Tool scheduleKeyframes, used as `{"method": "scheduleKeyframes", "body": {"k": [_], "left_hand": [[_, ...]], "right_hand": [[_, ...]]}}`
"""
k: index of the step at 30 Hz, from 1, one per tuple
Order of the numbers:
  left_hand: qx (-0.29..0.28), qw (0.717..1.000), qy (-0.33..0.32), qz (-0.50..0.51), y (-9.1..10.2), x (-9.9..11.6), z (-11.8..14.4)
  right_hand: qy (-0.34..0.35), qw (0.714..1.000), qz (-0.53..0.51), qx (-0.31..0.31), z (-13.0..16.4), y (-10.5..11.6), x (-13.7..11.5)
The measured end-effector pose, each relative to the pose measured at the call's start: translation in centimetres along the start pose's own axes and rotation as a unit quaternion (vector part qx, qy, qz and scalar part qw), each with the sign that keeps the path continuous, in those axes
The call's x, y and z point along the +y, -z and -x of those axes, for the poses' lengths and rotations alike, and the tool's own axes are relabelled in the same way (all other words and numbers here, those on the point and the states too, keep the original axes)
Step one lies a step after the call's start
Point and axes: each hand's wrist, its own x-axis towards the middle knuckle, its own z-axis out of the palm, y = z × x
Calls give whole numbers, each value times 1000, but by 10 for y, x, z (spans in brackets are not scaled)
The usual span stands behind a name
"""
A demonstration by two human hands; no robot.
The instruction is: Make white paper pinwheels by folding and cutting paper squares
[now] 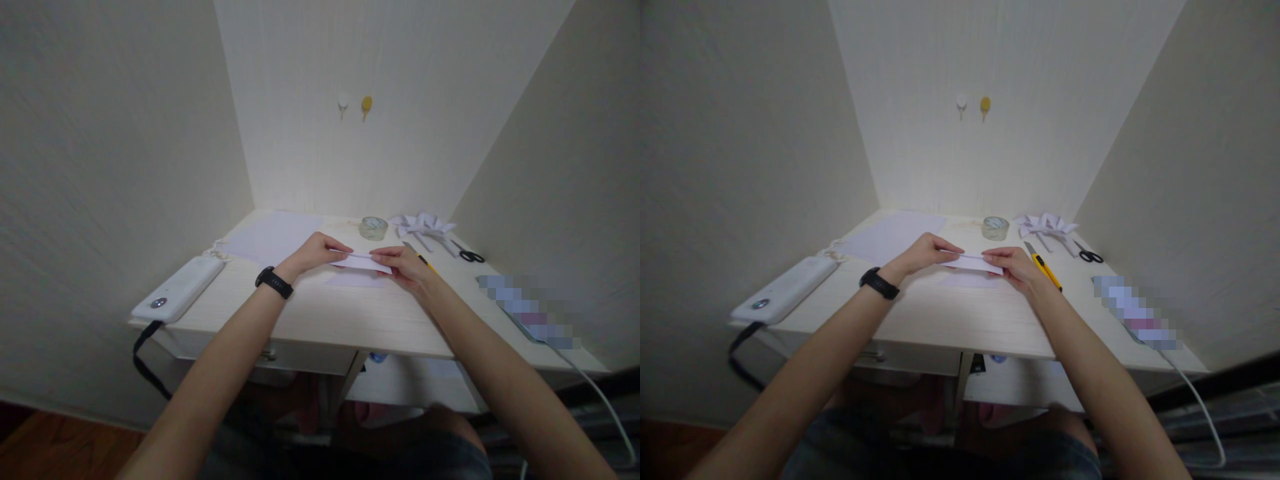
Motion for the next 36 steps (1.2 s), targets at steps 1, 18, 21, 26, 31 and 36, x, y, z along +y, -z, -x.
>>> {"method": "scheduleKeyframes", "body": {"k": [1, 18, 21, 26, 31, 36], "left_hand": [[1, 1000, 1, 0, 0, 0, 0], [16, 999, -6, -41, -6, -1, -3], [27, 999, 8, -43, -7, 3, -2], [9, 999, 32, -30, -8, 7, 0], [41, 998, 11, -36, -8, 2, -1], [23, 999, 44, 16, -9, -2, -3]], "right_hand": [[0, 1000, 1, 3, 0, -1, 0], [4, 997, 46, 58, 4, -9, -5], [2, 999, 11, 43, 3, -8, -4], [-13, 999, -4, 50, 2, -7, -3], [-3, 999, -6, 37, 3, -8, -4], [6, 1000, 4, 30, 2, -7, -2]]}}
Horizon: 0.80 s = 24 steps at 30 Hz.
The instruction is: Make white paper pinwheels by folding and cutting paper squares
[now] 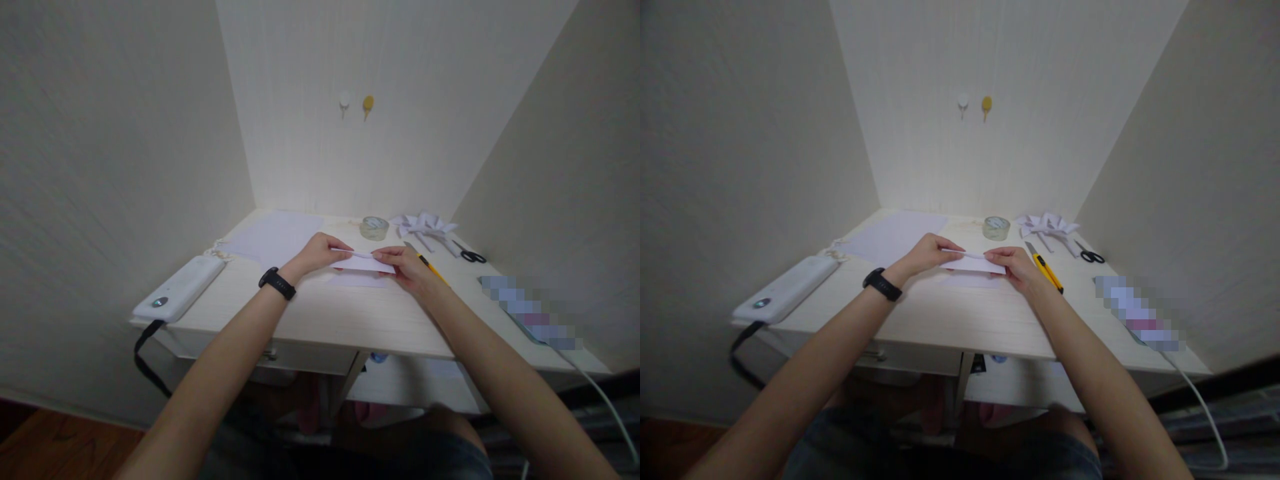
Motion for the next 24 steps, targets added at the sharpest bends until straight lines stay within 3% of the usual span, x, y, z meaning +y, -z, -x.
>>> {"method": "scheduleKeyframes", "body": {"k": [6, 15, 24], "left_hand": [[-21, 999, 2, 47, 2, 4, 3], [1, 999, -39, -2, 6, 3, 3], [19, 999, -33, -24, 2, 0, 1]], "right_hand": [[7, 1000, 1, -10, -2, 3, 1], [8, 1000, 8, 5, -2, 4, 1], [9, 998, 56, 36, 1, -1, 0]]}}
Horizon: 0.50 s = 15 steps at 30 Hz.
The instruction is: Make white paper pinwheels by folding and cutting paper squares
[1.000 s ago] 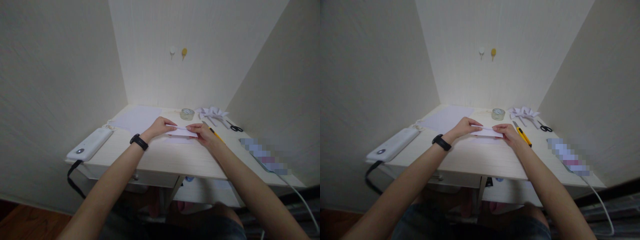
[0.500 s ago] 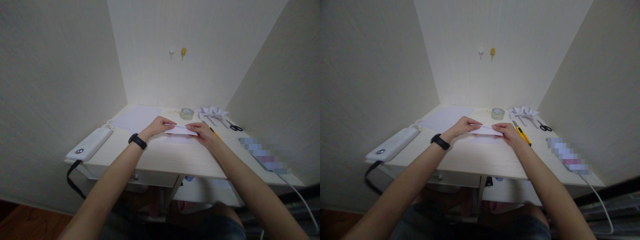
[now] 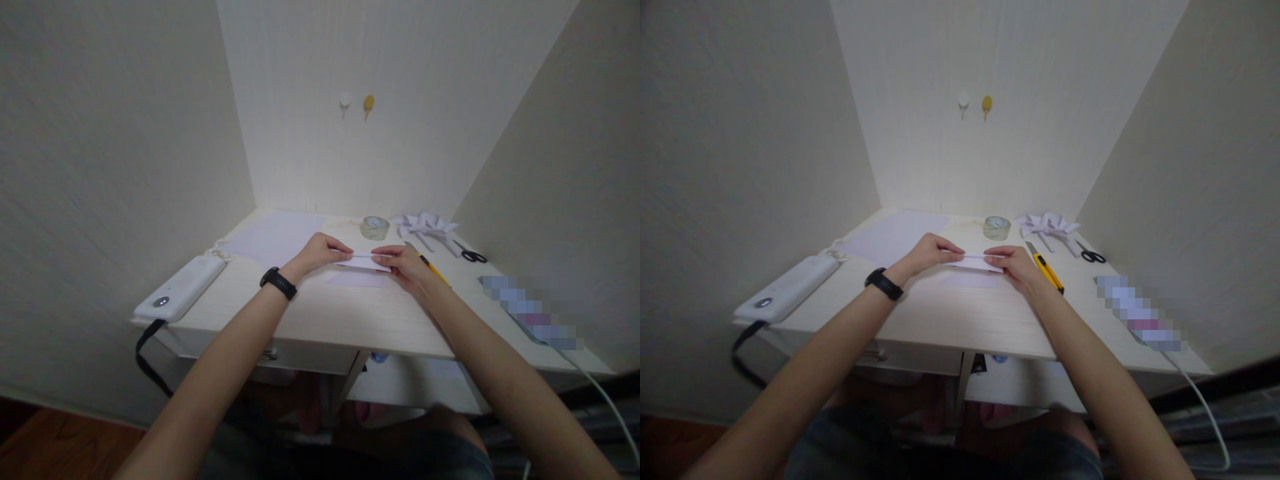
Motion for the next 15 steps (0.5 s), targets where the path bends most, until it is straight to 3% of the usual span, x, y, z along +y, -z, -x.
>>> {"method": "scheduleKeyframes", "body": {"k": [6, 15], "left_hand": [[12, 1000, -6, -18, -2, -5, -4], [-17, 982, -57, -181, -7, -17, -6]], "right_hand": [[-2, 999, 46, 19, 1, -2, 1], [13, 991, 133, 26, -3, 0, 6]]}}
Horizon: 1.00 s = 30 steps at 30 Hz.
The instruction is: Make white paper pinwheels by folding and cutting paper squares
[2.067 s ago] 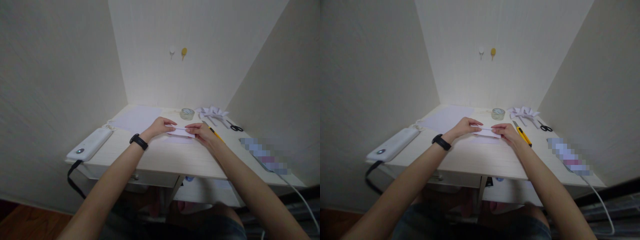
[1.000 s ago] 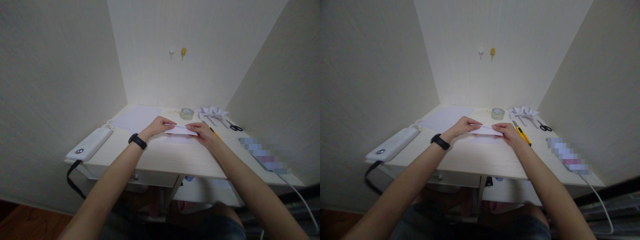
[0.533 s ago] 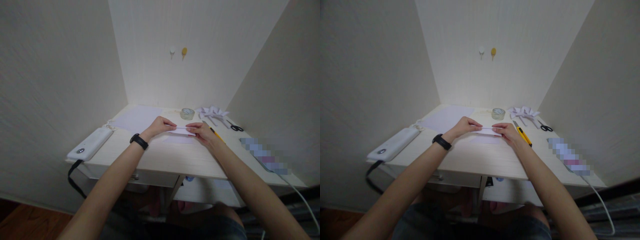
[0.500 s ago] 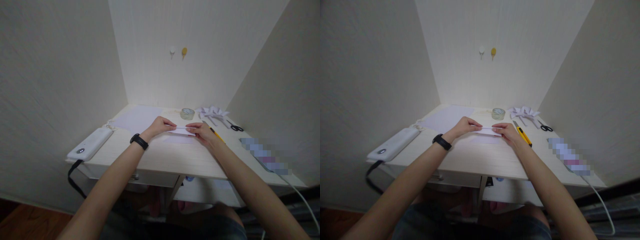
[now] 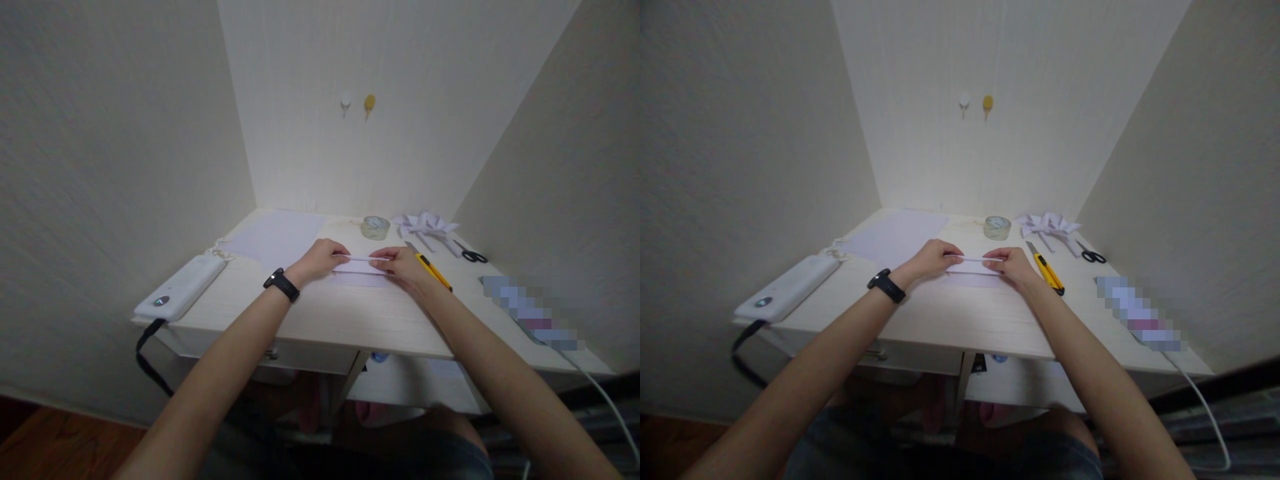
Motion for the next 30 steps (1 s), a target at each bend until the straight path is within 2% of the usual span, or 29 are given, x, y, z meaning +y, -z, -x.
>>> {"method": "scheduleKeyframes", "body": {"k": [10, 15, 21, 26, 30], "left_hand": [[-13, 999, -1, 52, 1, 3, 1], [5, 997, 13, 80, 4, 8, 2], [15, 994, 43, 102, 8, 8, 2], [-50, 984, 57, 163, 11, 10, 4], [-137, 960, 85, 231, 12, 12, 7]], "right_hand": [[5, 1000, -8, -15, -4, 2, 5], [0, 999, -21, -34, -3, 2, 4], [-3, 994, -92, -50, -1, -2, 0], [-12, 990, -112, -83, 3, -4, -5], [-18, 987, -80, -136, 6, -4, -8]]}}
